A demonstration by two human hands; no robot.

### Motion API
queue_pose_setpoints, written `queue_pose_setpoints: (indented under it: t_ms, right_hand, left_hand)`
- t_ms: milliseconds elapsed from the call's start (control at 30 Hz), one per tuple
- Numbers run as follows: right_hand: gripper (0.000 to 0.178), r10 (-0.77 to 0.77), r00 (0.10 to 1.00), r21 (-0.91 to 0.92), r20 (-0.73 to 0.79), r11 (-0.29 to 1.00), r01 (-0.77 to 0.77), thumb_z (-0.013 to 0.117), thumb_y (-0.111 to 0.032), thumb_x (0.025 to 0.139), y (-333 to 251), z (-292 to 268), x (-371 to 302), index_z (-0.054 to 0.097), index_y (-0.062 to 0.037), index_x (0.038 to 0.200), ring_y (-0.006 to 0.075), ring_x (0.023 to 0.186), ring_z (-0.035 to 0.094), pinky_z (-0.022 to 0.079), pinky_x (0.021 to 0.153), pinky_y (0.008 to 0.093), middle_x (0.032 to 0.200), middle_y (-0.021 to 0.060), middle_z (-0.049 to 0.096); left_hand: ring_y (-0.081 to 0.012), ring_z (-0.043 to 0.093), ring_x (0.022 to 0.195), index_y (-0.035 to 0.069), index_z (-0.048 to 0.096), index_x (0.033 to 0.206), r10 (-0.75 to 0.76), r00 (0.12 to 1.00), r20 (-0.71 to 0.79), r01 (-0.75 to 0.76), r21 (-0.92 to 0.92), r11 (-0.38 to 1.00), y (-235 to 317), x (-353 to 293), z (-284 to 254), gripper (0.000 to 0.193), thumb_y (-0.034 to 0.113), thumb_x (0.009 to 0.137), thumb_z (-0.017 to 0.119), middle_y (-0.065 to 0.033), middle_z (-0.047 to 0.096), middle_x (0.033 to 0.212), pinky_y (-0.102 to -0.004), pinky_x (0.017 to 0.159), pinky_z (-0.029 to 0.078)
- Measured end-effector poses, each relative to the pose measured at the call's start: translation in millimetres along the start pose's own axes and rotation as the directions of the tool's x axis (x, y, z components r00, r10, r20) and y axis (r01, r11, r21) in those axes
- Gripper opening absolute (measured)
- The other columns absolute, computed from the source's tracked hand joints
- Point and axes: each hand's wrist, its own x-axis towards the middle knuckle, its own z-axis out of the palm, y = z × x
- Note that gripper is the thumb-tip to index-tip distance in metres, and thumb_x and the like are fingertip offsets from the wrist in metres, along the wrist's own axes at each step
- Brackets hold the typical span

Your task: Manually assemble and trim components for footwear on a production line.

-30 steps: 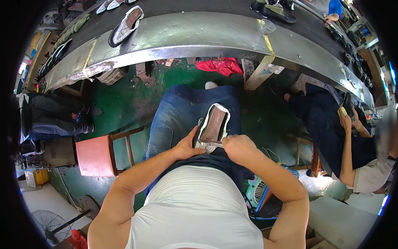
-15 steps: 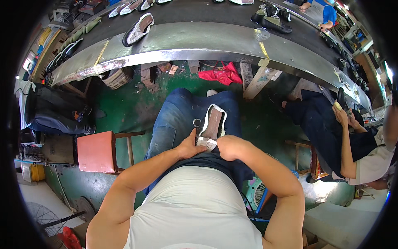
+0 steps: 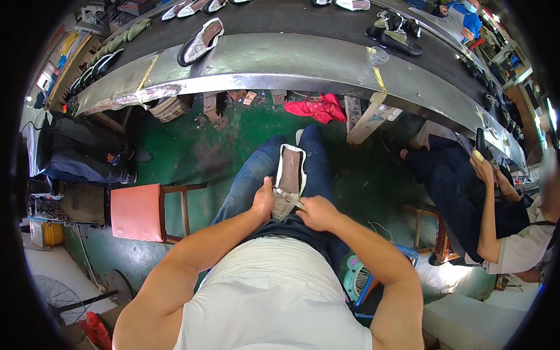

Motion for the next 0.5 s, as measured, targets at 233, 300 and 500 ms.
queue_pose_setpoints:
  t_ms: [233,300,500]
  right_hand:
    - [0.028,0.122,0.972,-0.014,0.199,0.993,-0.121,0.066,-0.022,0.088,-14,-43,-2,0.065,0.0013,0.102,0.0426,0.097,0.065,0.05,0.086,0.0498,0.098,0.0251,0.068]
    - [0.027,0.176,0.957,-0.13,0.231,0.98,-0.149,0.064,-0.017,0.088,-10,-50,-2,0.063,0.005,0.104,0.0422,0.1,0.064,0.051,0.089,0.0485,0.101,0.0267,0.067]
    - [0.029,0.103,0.989,-0.288,-0.102,0.949,-0.129,0.062,-0.02,0.091,12,-41,27,0.056,0.0048,0.106,0.0424,0.096,0.065,0.052,0.084,0.0493,0.101,0.0245,0.066]
  left_hand:
    - [-0.0415,0.052,0.129,-0.004,0.054,0.137,0.206,0.979,0.009,-0.185,0.478,0.859,0,10,3,0.058,0.04,0.108,0.029,-0.0289,0.057,0.135,-0.0391,0.109,0.041]
    - [-0.0409,0.052,0.13,-0.004,0.052,0.139,0.279,0.96,0.039,-0.262,0.485,0.834,-2,10,3,0.057,0.038,0.108,0.029,-0.0288,0.055,0.136,-0.0388,0.11,0.04]
    - [-0.0424,0.048,0.133,-0.004,0.042,0.146,0.488,0.839,0.243,-0.542,0.455,0.706,-1,8,0,0.052,0.03,0.107,0.036,-0.0301,0.047,0.144,-0.0407,0.112,0.037]
